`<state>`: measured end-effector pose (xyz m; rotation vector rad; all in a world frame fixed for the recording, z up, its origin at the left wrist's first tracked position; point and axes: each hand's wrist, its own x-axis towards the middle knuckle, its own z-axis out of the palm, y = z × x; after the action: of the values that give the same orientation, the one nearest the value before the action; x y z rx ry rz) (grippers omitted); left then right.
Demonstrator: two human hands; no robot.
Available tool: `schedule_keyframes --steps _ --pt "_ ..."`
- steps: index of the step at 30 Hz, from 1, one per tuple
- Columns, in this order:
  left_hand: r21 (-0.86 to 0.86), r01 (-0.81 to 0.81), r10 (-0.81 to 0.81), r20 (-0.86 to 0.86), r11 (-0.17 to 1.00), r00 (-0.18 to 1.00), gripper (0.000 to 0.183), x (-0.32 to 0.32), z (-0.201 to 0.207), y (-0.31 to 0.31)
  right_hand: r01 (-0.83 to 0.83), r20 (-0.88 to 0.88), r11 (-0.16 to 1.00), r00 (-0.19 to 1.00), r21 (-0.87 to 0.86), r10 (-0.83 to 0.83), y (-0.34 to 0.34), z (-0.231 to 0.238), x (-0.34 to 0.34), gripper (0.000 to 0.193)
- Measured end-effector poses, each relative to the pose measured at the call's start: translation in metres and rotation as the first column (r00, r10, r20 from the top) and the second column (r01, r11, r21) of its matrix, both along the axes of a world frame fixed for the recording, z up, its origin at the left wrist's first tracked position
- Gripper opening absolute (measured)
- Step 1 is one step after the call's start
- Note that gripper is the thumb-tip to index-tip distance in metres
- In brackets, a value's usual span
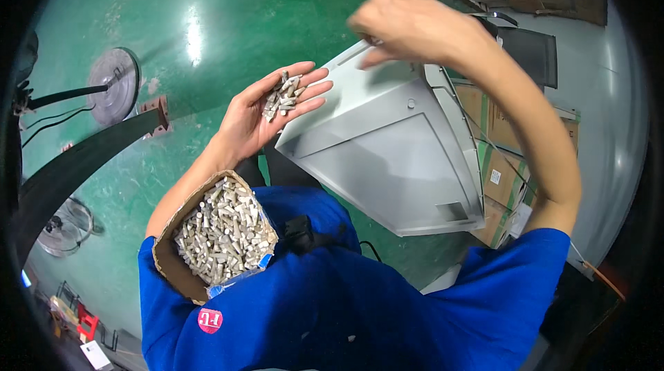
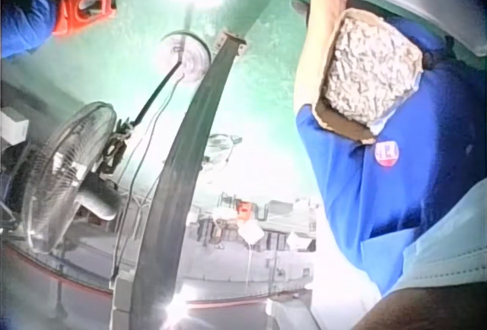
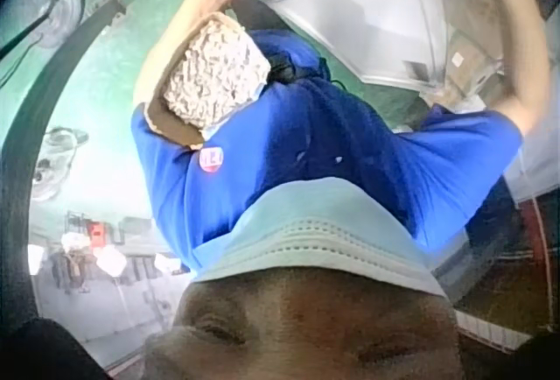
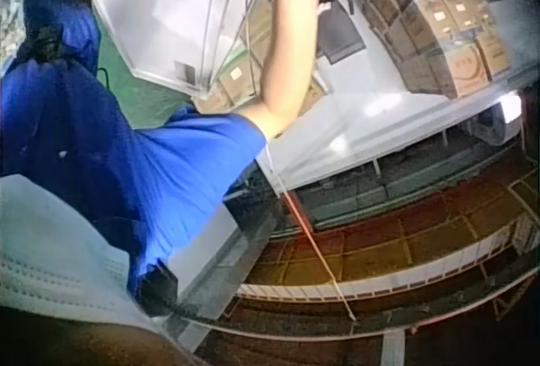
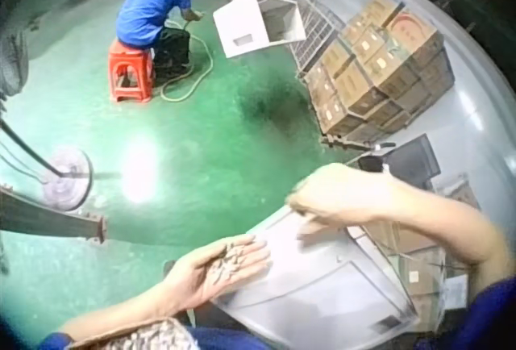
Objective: Manually inserting small plastic or metal fasteners into holes on white metal enclosure panels.
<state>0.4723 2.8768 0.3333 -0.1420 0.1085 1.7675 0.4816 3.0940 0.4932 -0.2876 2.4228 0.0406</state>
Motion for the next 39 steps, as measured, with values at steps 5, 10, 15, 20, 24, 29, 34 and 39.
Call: schedule_keyframes --steps 5,10,15,20,24,29,34,39 --pt "-0.087 0.025 -0.033 -0.087 0.996 0.996 0.041 0.002 0.002 0.002 -0.121 -0.352 0.824 0.931 -0.553 -0.1 -0.039 -0.053 0.018 0.012" --pt "-0.093 0.052 -0.054 -0.023 0.994 0.998 0.035 0.008 -0.002 0.002 -0.031 -0.282 0.88 0.952 -0.473 -0.118 -0.05 -0.07 0.023 0.013" --pt "-0.128 0.075 -0.081 -0.036 0.989 0.996 0.037 0.012 -0.008 -0.003 0.043 -0.194 0.853 0.967 -0.52 -0.167 -0.058 -0.074 0.027 0.015" --pt "-0.207 0.107 -0.113 -0.02 0.973 0.993 0.04 0.012 -0.007 -0.003 -0.129 -0.363 0.806 0.925 -0.577 -0.111 -0.06 -0.075 0.032 0.016" --pt "-0.179 0.093 -0.093 0.006 0.98 0.996 0.041 0.015 -0.014 -0.006 -0.299 -0.537 0.819 0.843 -0.49 -0.013 -0.063 -0.087 0.043 0.019" --pt "-0.184 0.101 -0.105 -0.014 0.978 0.994 0.04 0.018 -0.012 -0.004 -0.297 -0.524 0.856 0.851 -0.423 0.036 -0.065 -0.083 0.05 0.024" --pt "-0.089 0.125 -0.121 0.053 0.988 0.991 0.04 0.022 -0.009 0.002 -0.227 -0.423 0.894 0.905 -0.387 0.047 -0.066 -0.063 0.043 0.017" --pt "-0.076 0.096 -0.096 0.006 0.992 0.995 0.041 0.028 0.0 0.012 0.157 -0.062 0.896 0.978 -0.416 -0.2 -0.03 0.003 0.023 0.011"
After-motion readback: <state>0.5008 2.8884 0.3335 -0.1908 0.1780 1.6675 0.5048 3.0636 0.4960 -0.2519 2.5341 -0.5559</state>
